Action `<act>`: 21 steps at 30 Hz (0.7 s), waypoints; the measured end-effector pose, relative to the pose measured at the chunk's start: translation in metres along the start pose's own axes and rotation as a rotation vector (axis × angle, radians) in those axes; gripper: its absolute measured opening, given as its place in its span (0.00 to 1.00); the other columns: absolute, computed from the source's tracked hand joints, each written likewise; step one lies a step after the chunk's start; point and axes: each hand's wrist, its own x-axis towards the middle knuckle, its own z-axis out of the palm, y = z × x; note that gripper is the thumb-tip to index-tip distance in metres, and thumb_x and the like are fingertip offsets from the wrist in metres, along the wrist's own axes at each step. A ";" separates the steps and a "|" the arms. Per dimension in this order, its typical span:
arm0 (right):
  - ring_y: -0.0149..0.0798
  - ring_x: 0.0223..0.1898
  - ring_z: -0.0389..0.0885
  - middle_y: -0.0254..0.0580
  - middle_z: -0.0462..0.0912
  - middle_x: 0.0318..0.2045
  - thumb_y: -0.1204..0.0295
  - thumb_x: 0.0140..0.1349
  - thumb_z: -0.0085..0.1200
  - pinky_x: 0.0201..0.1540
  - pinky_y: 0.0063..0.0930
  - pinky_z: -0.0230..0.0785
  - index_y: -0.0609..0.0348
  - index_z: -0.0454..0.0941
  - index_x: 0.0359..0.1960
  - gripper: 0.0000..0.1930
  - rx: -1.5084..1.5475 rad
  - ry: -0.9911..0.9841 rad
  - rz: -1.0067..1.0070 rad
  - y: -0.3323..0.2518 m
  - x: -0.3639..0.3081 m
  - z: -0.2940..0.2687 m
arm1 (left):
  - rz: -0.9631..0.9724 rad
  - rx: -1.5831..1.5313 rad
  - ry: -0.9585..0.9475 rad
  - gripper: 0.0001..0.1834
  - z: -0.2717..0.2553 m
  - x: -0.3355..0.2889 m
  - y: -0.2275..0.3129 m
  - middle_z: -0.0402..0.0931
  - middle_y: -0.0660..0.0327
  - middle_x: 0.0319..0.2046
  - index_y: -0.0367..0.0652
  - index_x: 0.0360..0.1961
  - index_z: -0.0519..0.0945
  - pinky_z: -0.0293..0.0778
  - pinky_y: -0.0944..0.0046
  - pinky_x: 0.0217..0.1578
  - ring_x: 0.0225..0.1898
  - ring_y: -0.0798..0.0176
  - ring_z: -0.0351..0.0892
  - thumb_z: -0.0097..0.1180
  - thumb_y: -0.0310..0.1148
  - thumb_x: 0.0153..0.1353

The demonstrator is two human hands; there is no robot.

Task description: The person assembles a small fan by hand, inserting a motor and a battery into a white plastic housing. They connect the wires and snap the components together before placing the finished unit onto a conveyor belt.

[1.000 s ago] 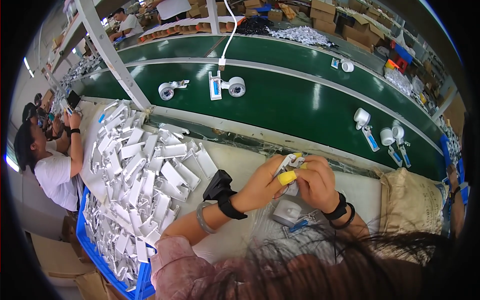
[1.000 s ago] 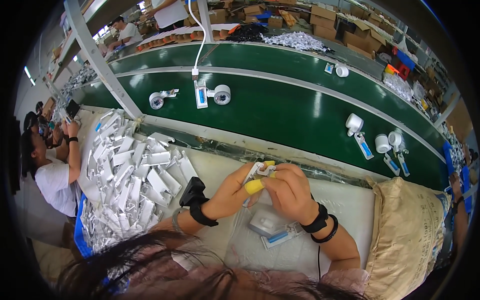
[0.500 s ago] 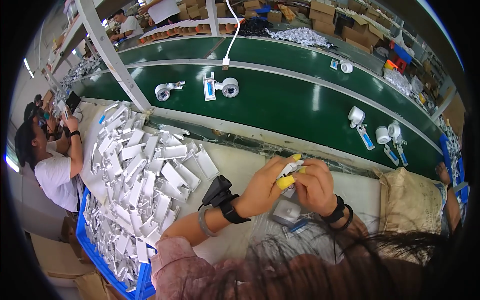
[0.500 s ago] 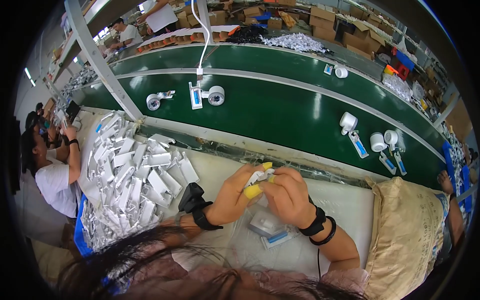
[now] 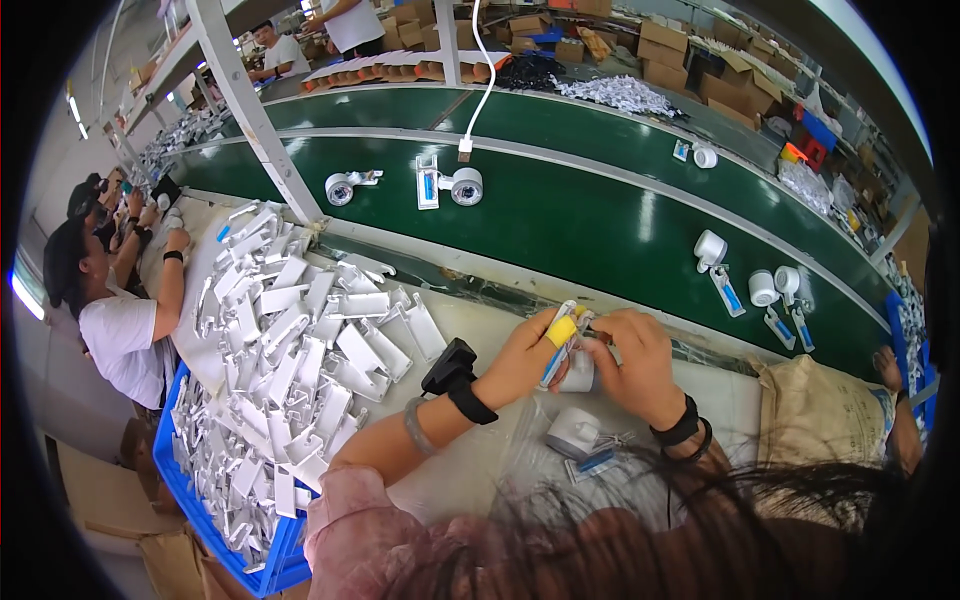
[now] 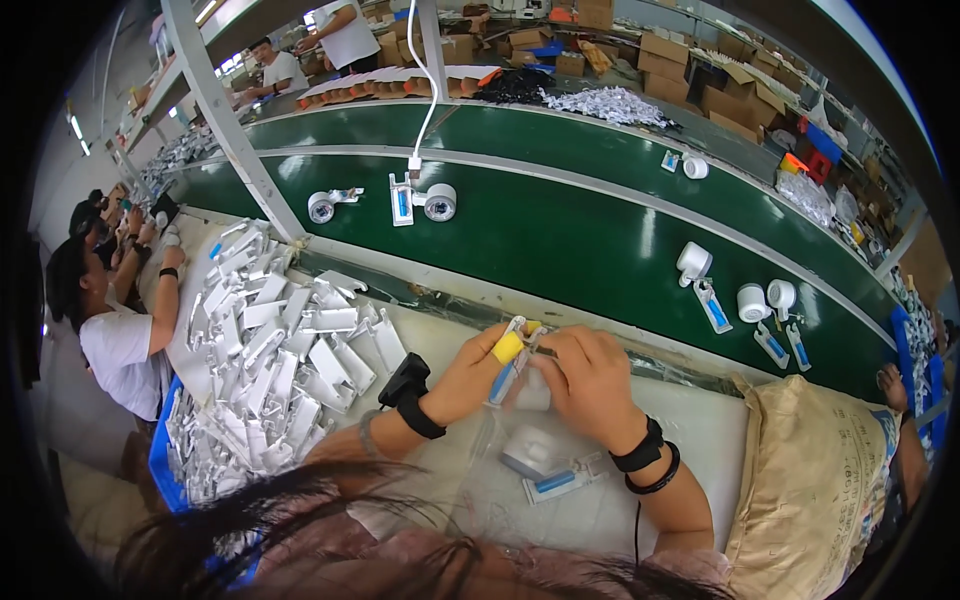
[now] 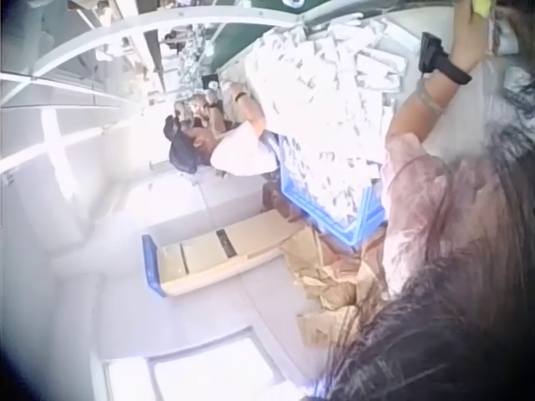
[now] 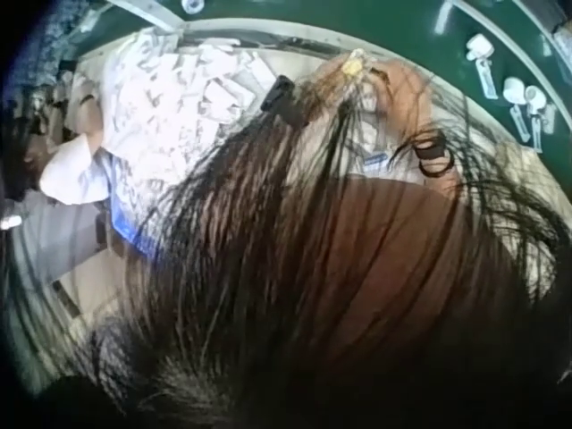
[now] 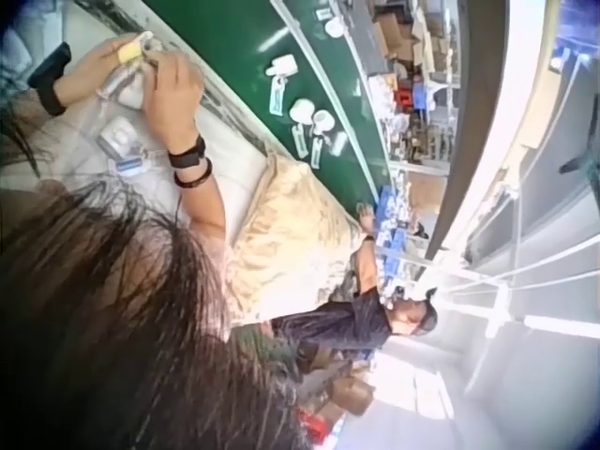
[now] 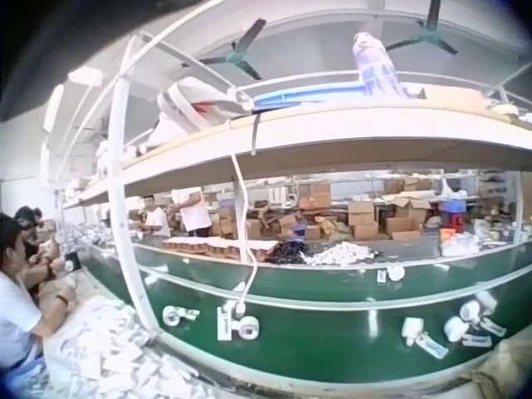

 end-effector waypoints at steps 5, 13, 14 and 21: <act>0.44 0.30 0.79 0.44 0.78 0.30 0.80 0.52 0.63 0.32 0.37 0.69 0.61 0.76 0.37 0.11 0.039 0.018 0.066 0.000 0.006 -0.017 | 0.040 -0.229 0.241 0.19 -0.016 0.019 -0.017 0.78 0.61 0.32 0.40 0.50 0.73 0.75 0.69 0.24 0.26 0.68 0.78 0.41 0.44 0.73; 0.38 0.44 0.73 0.36 0.70 0.49 0.64 0.64 0.54 0.43 0.34 0.65 0.55 0.71 0.48 0.14 1.199 0.791 -0.175 -0.075 0.015 -0.085 | 0.219 -0.119 0.352 0.19 -0.100 0.116 0.006 0.78 0.58 0.33 0.40 0.45 0.74 0.79 0.65 0.32 0.32 0.65 0.81 0.41 0.45 0.71; 0.34 0.50 0.71 0.37 0.69 0.54 0.60 0.66 0.53 0.51 0.35 0.60 0.52 0.70 0.52 0.17 1.316 0.752 -0.351 -0.084 0.025 -0.090 | 0.283 -0.018 0.452 0.18 -0.123 0.123 0.013 0.78 0.55 0.38 0.38 0.48 0.73 0.77 0.63 0.39 0.37 0.63 0.80 0.44 0.42 0.69; 0.35 0.47 0.71 0.36 0.75 0.48 0.49 0.66 0.50 0.49 0.26 0.63 0.47 0.71 0.54 0.22 1.419 0.542 -0.406 -0.087 -0.004 -0.138 | 0.670 0.940 0.750 0.26 -0.081 0.150 -0.011 0.60 0.41 0.62 0.36 0.59 0.69 0.57 0.55 0.63 0.65 0.45 0.58 0.56 0.25 0.57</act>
